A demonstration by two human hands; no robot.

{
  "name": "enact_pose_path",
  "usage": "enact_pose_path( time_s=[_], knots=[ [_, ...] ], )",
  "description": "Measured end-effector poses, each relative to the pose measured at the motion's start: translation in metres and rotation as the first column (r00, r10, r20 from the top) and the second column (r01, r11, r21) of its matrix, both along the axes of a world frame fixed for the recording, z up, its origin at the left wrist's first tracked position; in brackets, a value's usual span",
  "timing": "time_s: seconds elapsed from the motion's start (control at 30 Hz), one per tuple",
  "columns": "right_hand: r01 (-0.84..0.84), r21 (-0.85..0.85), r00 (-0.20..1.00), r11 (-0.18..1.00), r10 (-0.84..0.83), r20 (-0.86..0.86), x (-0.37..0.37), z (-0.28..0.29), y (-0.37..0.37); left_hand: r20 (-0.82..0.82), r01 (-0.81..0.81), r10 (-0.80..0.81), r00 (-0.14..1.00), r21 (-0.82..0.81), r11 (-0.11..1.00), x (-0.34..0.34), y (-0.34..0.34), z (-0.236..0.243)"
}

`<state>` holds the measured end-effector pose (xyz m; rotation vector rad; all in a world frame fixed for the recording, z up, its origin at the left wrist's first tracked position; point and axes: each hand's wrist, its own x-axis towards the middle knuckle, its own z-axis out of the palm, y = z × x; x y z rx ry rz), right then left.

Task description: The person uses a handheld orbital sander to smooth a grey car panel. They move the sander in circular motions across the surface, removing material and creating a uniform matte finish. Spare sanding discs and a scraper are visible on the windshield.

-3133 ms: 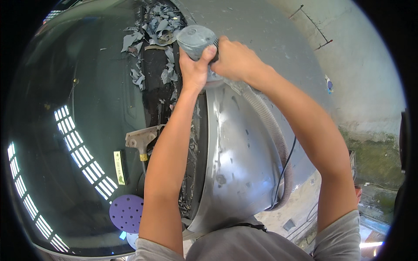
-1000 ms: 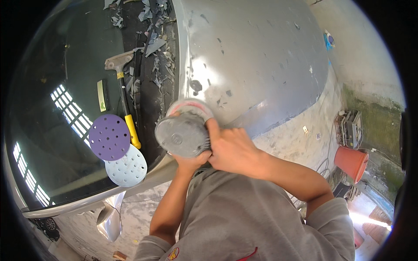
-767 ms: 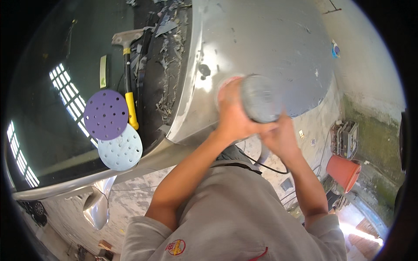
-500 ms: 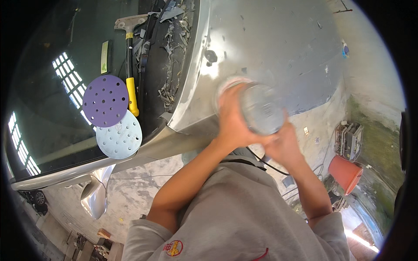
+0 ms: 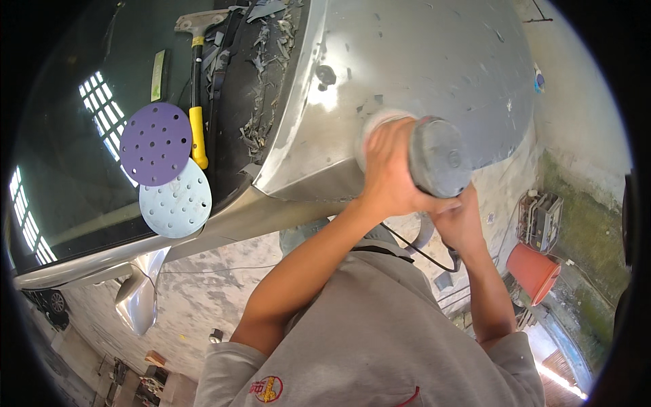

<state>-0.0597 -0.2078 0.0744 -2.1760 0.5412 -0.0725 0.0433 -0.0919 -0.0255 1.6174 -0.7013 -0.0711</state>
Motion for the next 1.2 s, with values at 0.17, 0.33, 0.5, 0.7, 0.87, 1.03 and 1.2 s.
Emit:
enact_pose_path(
  time_s=[0.17,0.33,0.5,0.7,0.87,1.03,1.2],
  knots=[
    [-0.262,0.005,0.962,0.965,0.262,-0.073,0.012,0.005,0.027,-0.153,0.005,0.007,0.988,0.076,0.997,-0.015,0.059,-0.007],
    [-0.462,0.249,0.768,0.851,0.524,-0.367,0.031,0.012,0.079,-0.465,-0.073,-0.079,0.882,-0.301,0.951,-0.036,0.142,-0.011],
    [-0.178,0.186,0.916,0.966,0.231,-0.328,0.007,0.010,0.039,-0.245,-0.014,-0.032,0.969,-0.181,0.983,-0.020,0.068,-0.006],
    [0.070,0.125,0.985,0.990,-0.049,-0.168,-0.016,0.000,-0.016,0.068,0.077,-0.079,0.995,0.032,0.997,-0.010,-0.017,-0.002],
    [-0.174,0.175,0.966,0.969,0.203,-0.163,-0.002,0.002,0.044,-0.148,-0.095,0.083,0.986,-0.079,0.992,-0.019,0.061,-0.001],
    [-0.280,0.184,0.869,0.942,0.330,-0.368,0.001,0.002,0.068,-0.356,-0.102,0.045,0.934,-0.142,0.985,-0.028,0.102,-0.009],
    [-0.034,0.106,0.983,0.994,0.053,-0.178,-0.011,0.000,0.003,-0.070,0.078,-0.081,0.994,-0.039,0.996,-0.015,0.013,-0.009]
  ],
)
